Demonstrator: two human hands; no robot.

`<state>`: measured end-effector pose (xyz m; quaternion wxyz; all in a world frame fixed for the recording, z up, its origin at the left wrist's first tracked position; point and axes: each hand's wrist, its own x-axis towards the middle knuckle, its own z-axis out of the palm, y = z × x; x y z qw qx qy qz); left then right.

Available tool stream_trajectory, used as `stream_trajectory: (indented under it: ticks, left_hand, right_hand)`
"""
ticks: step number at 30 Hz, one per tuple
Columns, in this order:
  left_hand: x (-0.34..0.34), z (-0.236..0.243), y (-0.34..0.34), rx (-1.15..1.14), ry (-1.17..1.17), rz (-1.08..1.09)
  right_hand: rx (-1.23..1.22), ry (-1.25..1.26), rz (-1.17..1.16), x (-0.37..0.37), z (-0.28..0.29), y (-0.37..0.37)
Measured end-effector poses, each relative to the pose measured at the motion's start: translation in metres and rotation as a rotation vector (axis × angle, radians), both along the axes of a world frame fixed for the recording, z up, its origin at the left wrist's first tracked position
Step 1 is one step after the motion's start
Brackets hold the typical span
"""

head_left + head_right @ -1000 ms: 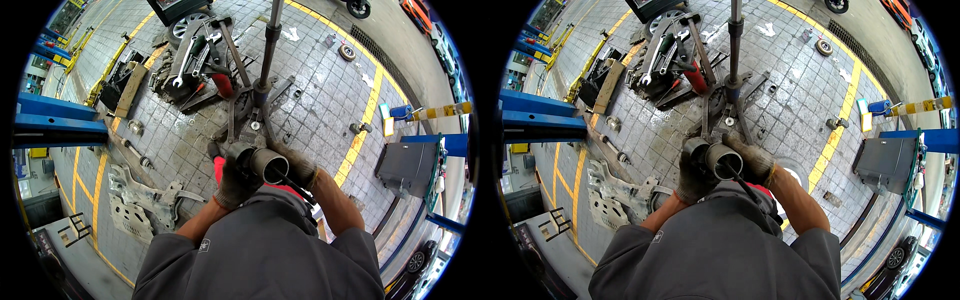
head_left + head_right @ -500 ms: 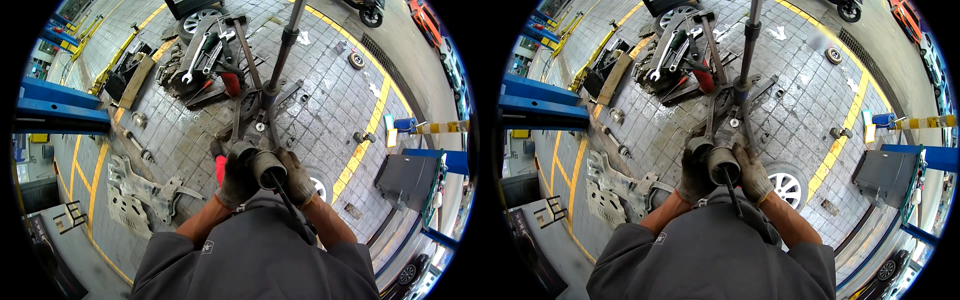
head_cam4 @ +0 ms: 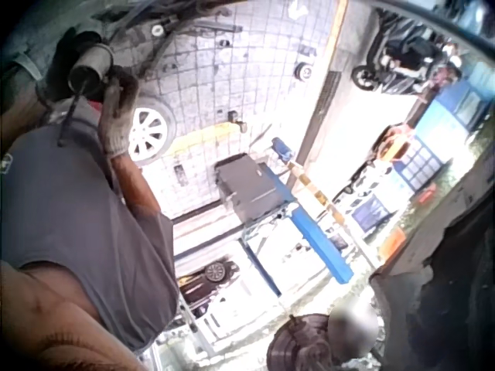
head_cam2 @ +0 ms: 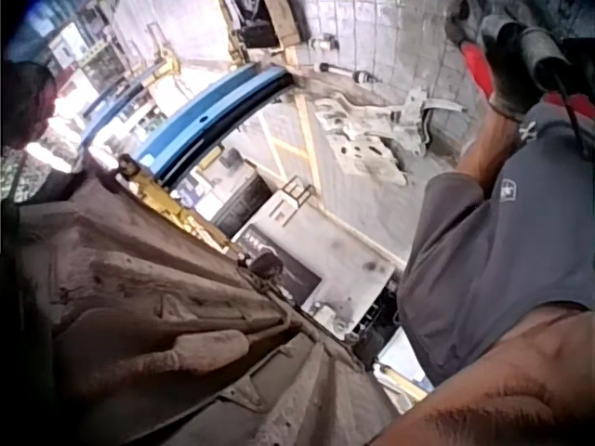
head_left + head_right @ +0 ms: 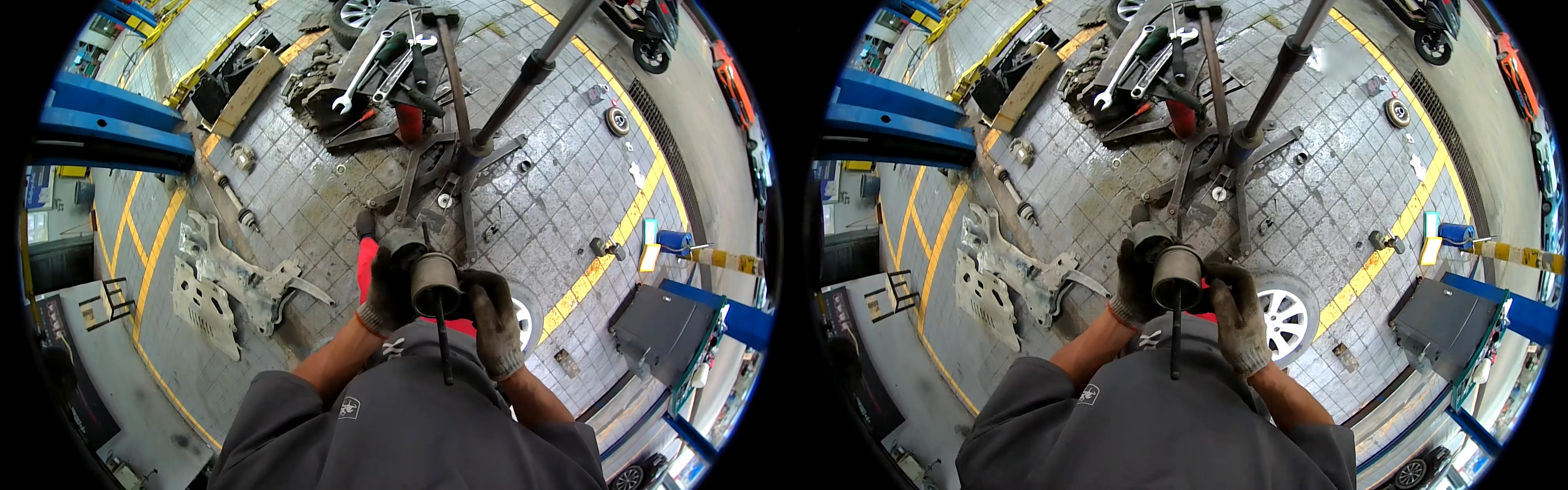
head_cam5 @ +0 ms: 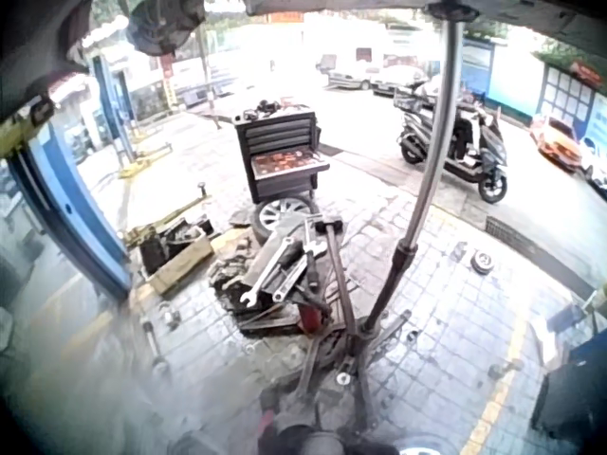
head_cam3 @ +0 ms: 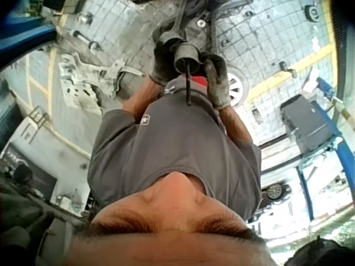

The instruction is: The person removes a cylindrical metal part from under a raised car, wipes it with a cloth, and reinstalls it. The person handles the part and a cloth while working under the vehicle in a garage.

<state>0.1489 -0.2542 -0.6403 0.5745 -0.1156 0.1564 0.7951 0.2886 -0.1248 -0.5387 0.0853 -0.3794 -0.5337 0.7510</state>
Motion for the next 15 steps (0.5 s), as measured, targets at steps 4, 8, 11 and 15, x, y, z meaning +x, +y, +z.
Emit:
stream_trajectory:
  ticks: [4,8,11,15]
  left_hand:
    - [-0.005,-0.038,-0.021,-0.048,0.008,0.008]
    - [-0.021,-0.087,-0.052,-0.057,-0.009,0.022]
    - [-0.033,-0.120,-0.078,-0.045,-0.122,0.033]
    - [-0.051,-0.167,-0.114,-0.077,-0.110,0.086]
  right_hand:
    - [-0.157,-0.034,0.077,-0.012,-0.029,-0.006]
    - [-0.172,-0.107,0.145,-0.031,-0.082,-0.010]
    - [-0.191,-0.218,0.223,-0.046,-0.143,-0.009]
    - [-0.252,-0.501,0.466,-0.055,-0.260,-0.009]
